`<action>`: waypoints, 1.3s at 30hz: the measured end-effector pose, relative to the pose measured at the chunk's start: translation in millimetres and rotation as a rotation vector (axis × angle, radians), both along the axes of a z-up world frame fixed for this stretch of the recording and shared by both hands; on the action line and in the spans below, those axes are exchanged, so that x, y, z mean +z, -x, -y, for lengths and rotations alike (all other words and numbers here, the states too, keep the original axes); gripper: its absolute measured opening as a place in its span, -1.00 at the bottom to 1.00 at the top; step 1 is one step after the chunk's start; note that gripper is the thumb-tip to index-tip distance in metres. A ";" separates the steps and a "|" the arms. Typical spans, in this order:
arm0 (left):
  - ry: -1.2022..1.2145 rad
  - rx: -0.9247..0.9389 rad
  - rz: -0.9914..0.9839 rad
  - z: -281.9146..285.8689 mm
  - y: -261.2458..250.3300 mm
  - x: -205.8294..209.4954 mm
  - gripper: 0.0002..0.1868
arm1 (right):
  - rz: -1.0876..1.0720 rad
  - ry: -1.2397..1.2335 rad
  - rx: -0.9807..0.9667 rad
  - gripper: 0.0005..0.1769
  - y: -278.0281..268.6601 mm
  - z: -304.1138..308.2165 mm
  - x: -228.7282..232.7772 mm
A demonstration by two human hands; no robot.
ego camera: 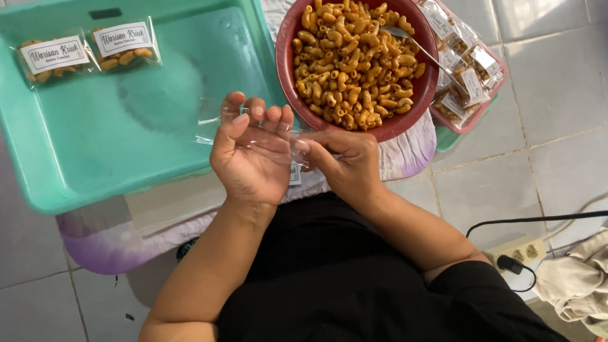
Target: Manually filling small plastic bags with macaroni snacks using a spoon and arranging them on a tray.
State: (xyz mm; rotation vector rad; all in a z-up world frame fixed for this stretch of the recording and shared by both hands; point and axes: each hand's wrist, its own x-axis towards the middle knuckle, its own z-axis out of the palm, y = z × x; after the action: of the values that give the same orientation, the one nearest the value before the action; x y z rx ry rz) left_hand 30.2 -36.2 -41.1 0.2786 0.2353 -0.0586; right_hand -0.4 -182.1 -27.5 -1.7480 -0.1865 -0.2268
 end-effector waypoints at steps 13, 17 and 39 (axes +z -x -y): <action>0.026 -0.009 -0.165 1.4 1.4 6.0 -0.82 | 0.208 0.043 -0.043 -0.66 1.4 6.4 0.1; 0.042 0.011 -0.177 -1.2 -1.6 4.0 -0.82 | 0.219 0.026 -0.034 -0.64 1.3 10.5 5.7; 0.189 0.035 -0.117 -34.9 -3.5 9.3 -0.82 | -0.021 0.220 -0.242 -0.40 -25.5 177.4 -10.8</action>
State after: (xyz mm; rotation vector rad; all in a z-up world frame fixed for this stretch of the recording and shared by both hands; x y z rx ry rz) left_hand 33.8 -1.3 -31.9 0.0827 0.3480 -0.0622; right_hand 25.1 -359.5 -38.2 -1.9913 0.0176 -0.3758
